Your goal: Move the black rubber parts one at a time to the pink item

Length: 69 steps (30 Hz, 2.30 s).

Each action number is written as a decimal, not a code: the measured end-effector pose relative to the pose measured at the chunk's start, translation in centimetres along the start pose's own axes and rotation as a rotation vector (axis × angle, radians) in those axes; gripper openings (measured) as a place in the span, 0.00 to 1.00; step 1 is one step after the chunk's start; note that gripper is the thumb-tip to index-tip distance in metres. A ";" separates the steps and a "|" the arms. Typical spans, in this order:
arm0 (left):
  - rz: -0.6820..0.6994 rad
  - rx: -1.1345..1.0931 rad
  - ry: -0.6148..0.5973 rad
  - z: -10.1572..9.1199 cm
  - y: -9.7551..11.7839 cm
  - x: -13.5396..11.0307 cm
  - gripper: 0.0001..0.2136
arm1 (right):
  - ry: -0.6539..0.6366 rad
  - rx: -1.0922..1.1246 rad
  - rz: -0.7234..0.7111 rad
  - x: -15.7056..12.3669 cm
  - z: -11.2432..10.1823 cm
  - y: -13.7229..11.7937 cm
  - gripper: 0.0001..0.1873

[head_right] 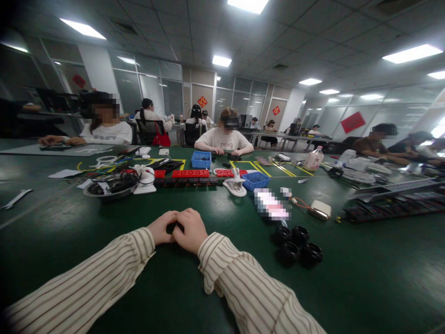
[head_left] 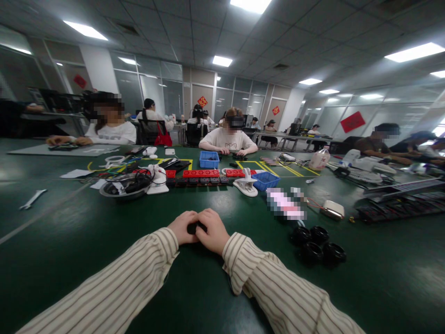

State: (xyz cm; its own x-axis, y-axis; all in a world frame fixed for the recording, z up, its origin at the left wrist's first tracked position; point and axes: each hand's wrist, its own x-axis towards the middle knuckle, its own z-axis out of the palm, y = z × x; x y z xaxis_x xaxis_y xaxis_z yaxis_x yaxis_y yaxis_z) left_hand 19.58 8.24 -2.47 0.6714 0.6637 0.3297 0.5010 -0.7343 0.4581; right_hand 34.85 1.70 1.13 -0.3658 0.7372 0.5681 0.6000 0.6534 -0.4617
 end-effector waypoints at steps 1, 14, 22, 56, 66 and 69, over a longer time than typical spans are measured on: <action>-0.007 0.005 0.002 0.0 0.1 0.0 0.21 | 0.023 -0.005 0.011 0.0 0.0 -0.1 0.09; -0.035 0.055 0.045 -0.4 0.9 0.1 0.13 | 0.031 -0.092 0.146 0.3 0.3 0.3 0.02; -0.013 -0.019 0.017 -0.2 0.6 0.2 0.13 | -0.010 0.006 -0.007 0.0 0.0 0.1 0.11; -0.054 0.129 0.049 0.0 0.8 0.0 0.16 | 0.095 -0.114 0.236 0.2 0.4 0.4 0.09; 0.024 0.007 0.020 0.0 0.0 0.0 0.11 | 0.004 -0.038 -0.017 0.0 0.3 0.0 0.09; 0.018 0.009 0.032 -0.1 0.1 0.0 0.18 | 0.076 -0.037 0.006 -0.1 0.1 -0.2 0.08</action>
State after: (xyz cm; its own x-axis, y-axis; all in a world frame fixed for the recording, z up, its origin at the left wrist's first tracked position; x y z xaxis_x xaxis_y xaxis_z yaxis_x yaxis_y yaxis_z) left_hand 19.58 8.19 -2.39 0.6627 0.6545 0.3641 0.4938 -0.7473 0.4446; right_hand 34.66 1.51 1.07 -0.3080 0.7251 0.6159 0.6285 0.6411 -0.4404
